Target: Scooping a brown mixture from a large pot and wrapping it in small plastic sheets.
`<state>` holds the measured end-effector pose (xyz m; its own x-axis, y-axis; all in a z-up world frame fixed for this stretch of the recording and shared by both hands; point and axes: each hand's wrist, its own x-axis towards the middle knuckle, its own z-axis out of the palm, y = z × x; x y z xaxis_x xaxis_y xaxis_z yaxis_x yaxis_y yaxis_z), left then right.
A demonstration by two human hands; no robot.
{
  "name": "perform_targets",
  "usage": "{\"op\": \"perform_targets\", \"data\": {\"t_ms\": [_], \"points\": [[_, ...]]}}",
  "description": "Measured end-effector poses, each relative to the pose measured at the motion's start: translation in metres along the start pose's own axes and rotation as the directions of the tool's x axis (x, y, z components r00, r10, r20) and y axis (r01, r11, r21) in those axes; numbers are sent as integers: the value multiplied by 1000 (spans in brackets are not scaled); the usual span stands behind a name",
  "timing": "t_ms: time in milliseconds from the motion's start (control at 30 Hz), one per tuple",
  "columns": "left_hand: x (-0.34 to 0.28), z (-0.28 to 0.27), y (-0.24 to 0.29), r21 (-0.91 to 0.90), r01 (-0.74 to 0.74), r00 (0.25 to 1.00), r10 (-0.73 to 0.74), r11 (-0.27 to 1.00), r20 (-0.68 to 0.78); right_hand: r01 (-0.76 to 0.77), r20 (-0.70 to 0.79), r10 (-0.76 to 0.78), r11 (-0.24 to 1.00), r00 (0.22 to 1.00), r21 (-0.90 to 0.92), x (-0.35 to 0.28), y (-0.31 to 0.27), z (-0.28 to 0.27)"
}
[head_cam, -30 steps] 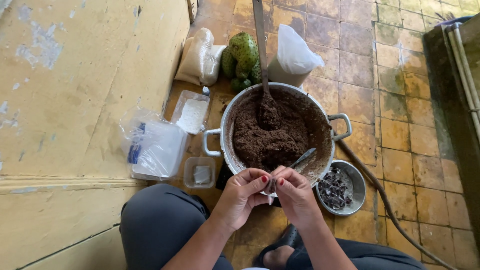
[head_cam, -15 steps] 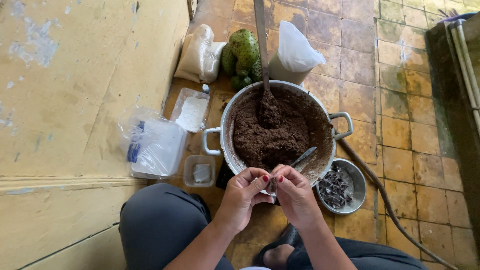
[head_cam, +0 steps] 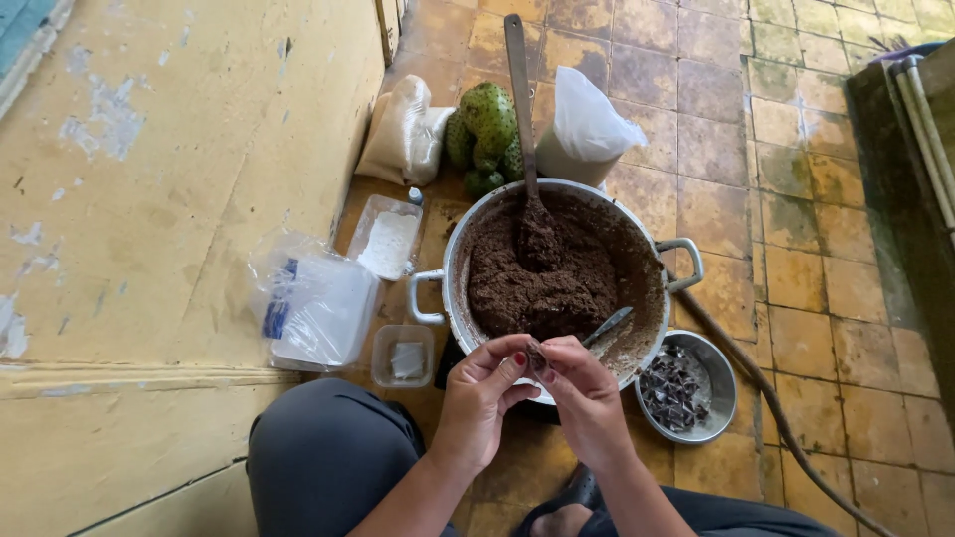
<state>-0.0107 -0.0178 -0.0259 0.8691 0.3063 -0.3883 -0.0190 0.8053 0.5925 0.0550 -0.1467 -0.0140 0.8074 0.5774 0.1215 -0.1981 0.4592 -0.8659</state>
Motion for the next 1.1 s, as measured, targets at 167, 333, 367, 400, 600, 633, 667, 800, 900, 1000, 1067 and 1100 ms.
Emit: {"op": "perform_targets", "data": {"t_ms": [167,333,367,400,600,633,667,800,900,1000,1067,1100], "points": [[-2,3,1,1,25,999,-25,1000,-40,38,10,-38,999,999,-27,-1,4,-4],[-4,5,3,10,9,999,-9,1000,-32,107,-15,-110,984,994,-142,-3,6,0],[-4,6,4,13,9,999,-8,1000,-39,111,-14,-114,982,993,-150,-3,6,0],[-5,7,4,16,9,999,-8,1000,-45,114,-13,-118,981,993,-158,-2,6,0],[-7,9,2,27,-66,998,66,997,-18,112,-57,-121,983,991,-143,-5,14,-5],[-8,10,2,27,-65,998,66,998,-18,112,-57,-121,983,991,-143,-6,13,-4],[-8,11,3,33,-92,996,92,995,-8,124,-65,-136,978,988,-168,-6,13,-2],[-8,9,-3,35,-140,990,140,989,18,163,-122,-190,966,974,-202,-9,17,0],[-13,14,4,77,-176,983,171,981,68,177,-142,-213,958,967,-226,-10,16,4],[-16,14,6,90,-202,975,192,975,109,173,-130,-203,963,971,-206,-11,11,10],[-18,15,7,96,-216,971,203,972,131,207,-120,-234,957,965,-205,-10,9,14],[-19,16,7,102,-230,965,213,968,152,240,-111,-266,949,958,-202,-9,8,16]]}}
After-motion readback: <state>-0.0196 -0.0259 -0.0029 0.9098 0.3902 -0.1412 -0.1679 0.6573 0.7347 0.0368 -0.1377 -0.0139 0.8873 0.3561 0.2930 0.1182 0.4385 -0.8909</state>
